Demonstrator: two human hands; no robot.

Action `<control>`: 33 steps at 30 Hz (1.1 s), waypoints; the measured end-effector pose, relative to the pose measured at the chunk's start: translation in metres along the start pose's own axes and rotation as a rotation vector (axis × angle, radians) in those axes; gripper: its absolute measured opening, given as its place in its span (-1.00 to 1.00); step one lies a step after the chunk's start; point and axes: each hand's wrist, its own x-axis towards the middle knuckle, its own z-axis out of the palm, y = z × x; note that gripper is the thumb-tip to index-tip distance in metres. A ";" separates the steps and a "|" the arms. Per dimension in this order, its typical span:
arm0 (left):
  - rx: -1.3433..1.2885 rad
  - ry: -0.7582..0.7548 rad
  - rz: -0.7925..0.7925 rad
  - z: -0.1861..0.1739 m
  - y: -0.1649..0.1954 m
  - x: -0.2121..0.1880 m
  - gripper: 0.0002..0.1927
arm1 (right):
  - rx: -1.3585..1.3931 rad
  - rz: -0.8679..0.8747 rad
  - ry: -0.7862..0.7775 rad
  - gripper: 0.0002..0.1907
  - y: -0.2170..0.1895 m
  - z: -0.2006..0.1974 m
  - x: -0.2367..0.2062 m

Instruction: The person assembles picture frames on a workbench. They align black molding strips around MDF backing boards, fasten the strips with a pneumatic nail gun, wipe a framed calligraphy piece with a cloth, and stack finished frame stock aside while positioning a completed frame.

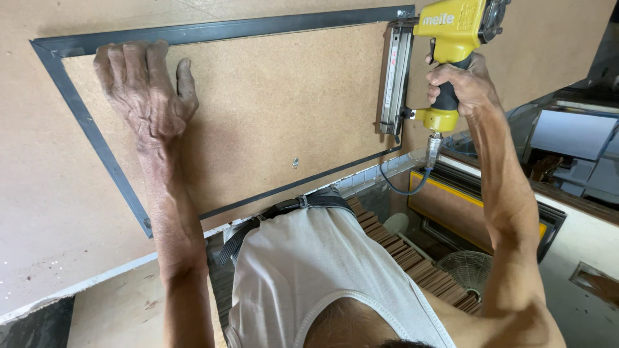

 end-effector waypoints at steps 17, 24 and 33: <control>-0.047 0.073 -0.055 -0.022 0.002 0.012 -0.66 | -0.066 -0.050 -0.236 -0.62 -0.022 0.153 -0.016; -0.034 0.110 -0.038 -0.019 0.002 0.010 -0.66 | -0.032 -0.011 -0.207 -0.63 -0.019 0.157 -0.019; -0.042 0.105 -0.037 -0.018 0.000 0.011 -0.65 | -0.041 -0.027 -0.207 -0.64 -0.021 0.164 -0.021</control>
